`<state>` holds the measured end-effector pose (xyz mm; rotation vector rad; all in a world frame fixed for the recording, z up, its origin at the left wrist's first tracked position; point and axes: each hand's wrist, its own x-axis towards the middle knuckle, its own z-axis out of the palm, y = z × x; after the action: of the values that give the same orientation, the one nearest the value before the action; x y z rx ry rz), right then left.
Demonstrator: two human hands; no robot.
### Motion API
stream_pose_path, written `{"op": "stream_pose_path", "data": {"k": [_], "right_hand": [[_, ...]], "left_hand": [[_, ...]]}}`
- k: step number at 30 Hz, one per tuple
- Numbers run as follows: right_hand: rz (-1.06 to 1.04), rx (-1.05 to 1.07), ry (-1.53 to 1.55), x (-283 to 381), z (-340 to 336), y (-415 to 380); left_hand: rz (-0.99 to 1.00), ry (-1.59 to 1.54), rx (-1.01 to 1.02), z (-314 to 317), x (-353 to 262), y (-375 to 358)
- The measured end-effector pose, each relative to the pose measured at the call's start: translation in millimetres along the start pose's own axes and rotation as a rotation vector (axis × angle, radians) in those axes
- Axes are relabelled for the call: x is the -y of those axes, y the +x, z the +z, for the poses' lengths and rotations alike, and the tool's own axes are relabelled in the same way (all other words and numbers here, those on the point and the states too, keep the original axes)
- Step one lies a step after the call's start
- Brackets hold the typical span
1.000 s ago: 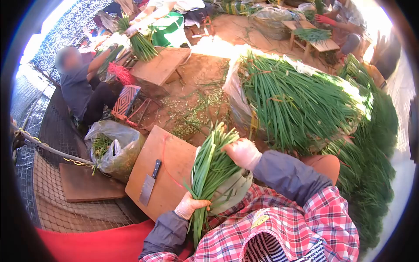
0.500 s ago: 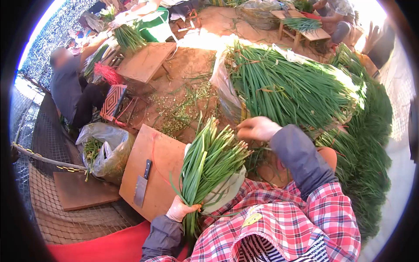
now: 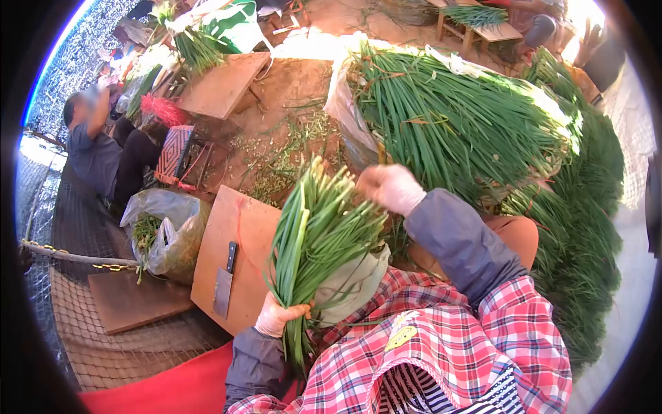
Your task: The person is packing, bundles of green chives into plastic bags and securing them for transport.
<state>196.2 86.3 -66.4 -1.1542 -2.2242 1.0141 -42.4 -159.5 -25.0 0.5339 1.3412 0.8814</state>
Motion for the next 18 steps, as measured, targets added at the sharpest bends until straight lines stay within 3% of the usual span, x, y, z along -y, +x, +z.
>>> {"op": "stream_pose_path", "data": {"k": [2, 3, 5, 7, 8, 9, 10, 13, 15, 17, 18], "right_hand": [[0.268, -0.215, 0.125, -23, -6, 6], [0.298, -0.339, 0.082, -43, -8, 4], [0.054, -0.287, 0.118, -47, 1, -24], [-0.026, 0.278, 0.187, -40, 14, -57], [-0.083, 0.37, 0.177, -22, 22, -77], [-0.277, 0.464, -0.048, -20, 39, -91], [-0.287, 0.586, -0.221, -17, 53, -102], [-0.153, 0.748, -0.404, -16, 50, -125], [0.006, 0.991, -0.545, -26, 31, -127], [0.146, 1.058, -0.569, -27, -6, -117], [0.093, 0.788, -0.522, -40, -18, -116]], "left_hand": [[0.061, -0.064, -0.035, 2, -11, -10], [0.096, -0.095, -0.051, 2, -16, -14], [0.179, -0.087, -0.073, -4, -23, -17], [0.232, -0.148, -0.042, -9, -29, -16], [0.257, -0.131, -0.037, -14, -30, -15], [0.274, -0.127, -0.019, -15, -30, -13], [0.292, -0.123, 0.0, -15, -31, -12], [0.277, -0.146, 0.046, -10, -32, -14], [0.246, -0.16, 0.069, -11, -25, -16], [0.245, -0.162, 0.017, 8, -32, -21], [0.242, -0.172, -0.005, 14, -35, -24]]}}
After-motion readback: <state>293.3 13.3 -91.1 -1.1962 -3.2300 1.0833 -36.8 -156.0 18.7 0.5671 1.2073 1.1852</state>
